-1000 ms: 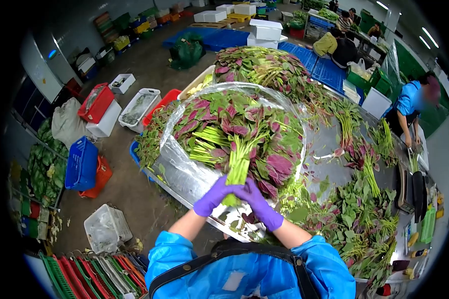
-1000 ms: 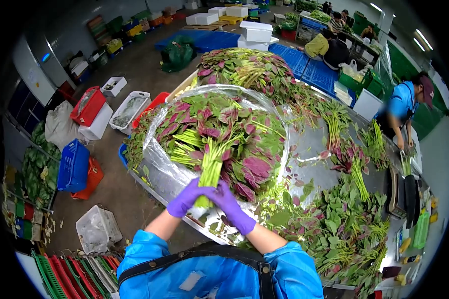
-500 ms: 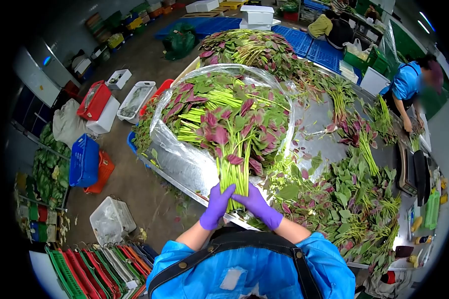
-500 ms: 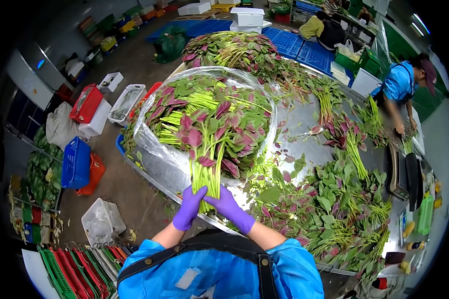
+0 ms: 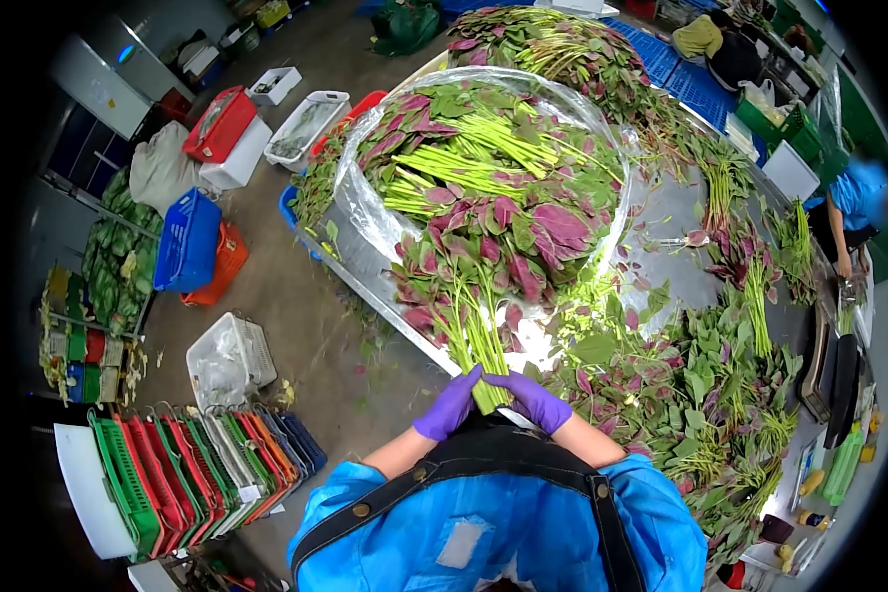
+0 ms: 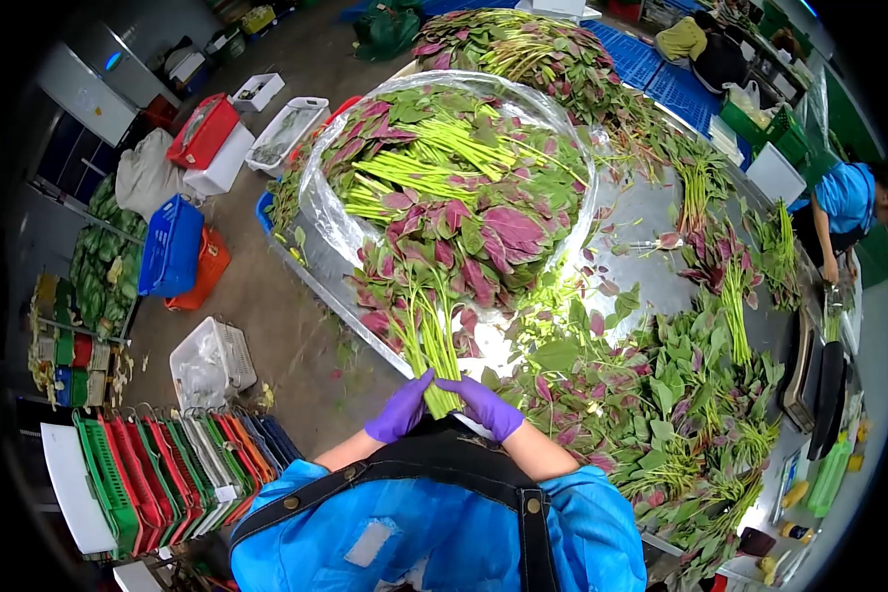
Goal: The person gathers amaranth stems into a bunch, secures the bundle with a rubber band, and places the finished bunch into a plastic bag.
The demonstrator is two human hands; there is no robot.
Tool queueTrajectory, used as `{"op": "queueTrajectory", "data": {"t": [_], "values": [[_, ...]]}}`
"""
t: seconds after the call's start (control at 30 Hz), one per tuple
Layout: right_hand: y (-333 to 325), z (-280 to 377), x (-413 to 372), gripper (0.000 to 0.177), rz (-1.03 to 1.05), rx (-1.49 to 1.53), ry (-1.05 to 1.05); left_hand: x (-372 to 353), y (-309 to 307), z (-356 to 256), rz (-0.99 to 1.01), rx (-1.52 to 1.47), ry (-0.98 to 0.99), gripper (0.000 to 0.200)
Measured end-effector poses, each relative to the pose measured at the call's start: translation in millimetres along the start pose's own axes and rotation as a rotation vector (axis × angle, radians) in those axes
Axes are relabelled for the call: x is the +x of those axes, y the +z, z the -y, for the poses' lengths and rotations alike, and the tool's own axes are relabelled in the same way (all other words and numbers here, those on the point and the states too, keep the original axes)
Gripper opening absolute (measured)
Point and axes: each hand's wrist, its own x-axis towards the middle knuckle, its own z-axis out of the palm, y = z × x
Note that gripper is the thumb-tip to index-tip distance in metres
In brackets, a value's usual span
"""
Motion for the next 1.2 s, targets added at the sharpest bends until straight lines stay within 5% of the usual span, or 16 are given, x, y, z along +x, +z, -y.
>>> {"op": "queueTrajectory", "data": {"t": [0.17,0.27,0.37,0.4,0.47,0.5,0.53,0.6,0.63,0.67,0.87,0.93,1.0,1.07,1.13,1.2], "values": [[-3.0,1.4,8.8,0.039,0.072,-0.292,0.003,11.0,-10.6,-24.6,0.357,0.195,-0.278,0.052],[9.4,21.5,-13.8,0.042,-0.019,-0.422,-0.173,13.8,-18.1,-34.6,0.494,0.621,-0.142,0.048],[10.8,50.1,-50.8,0.043,0.086,-0.623,-0.228,-27.7,15.9,-120.9,0.795,0.750,-0.149,0.045],[10.1,56.5,-64.1,0.042,0.163,-0.752,-0.305,-30.6,26.7,-144.8,0.867,0.874,0.070,0.044],[12.9,79.2,-92.7,0.039,0.350,-0.734,0.021,-51.0,66.4,-198.5,0.844,0.935,0.373,0.048],[16.2,84.7,-104.0,0.037,0.410,-0.754,0.012,-47.2,82.1,-211.4,0.833,1.052,0.650,0.068],[21.7,97.6,-116.9,0.037,0.476,-0.842,0.049,-33.3,90.1,-222.4,0.870,1.346,0.841,0.064],[16.4,110.3,-137.5,0.037,0.492,-0.808,0.021,-15.0,85.1,-211.7,0.940,1.494,0.468,0.058],[4.3,117.6,-142.3,0.037,0.487,-0.806,0.104,2.5,68.2,-195.2,1.047,1.297,-0.168,0.057],[-10.0,123.9,-145.8,0.038,0.480,-0.802,0.183,15.4,35.7,-166.6,0.969,0.904,-0.345,0.050],[-54.1,137.7,-146.9,0.047,0.378,-0.925,0.171,-21.6,37.9,-101.9,1.104,0.764,-0.432,0.075],[-29.1,152.0,-161.1,0.053,0.135,-1.329,-0.130,-30.2,42.6,-91.3,1.140,0.698,-0.400,0.083],[-22.2,146.8,-171.4,0.054,-0.090,-1.326,-0.378,-22.7,34.0,-80.0,1.082,0.529,-0.504,0.098],[12.8,145.5,-184.1,0.051,-0.658,-1.419,-0.961,-23.9,37.6,-84.9,1.063,0.541,-0.465,0.099],[31.9,124.3,-190.4,0.036,-0.475,-1.062,-0.712,-12.1,15.9,-68.1,0.986,0.419,-0.432,0.102],[47.9,90.5,-176.3,0.038,-0.344,-1.119,-0.610,-9.7,7.9,-59.7,0.963,0.350,-0.418,0.104]]}}
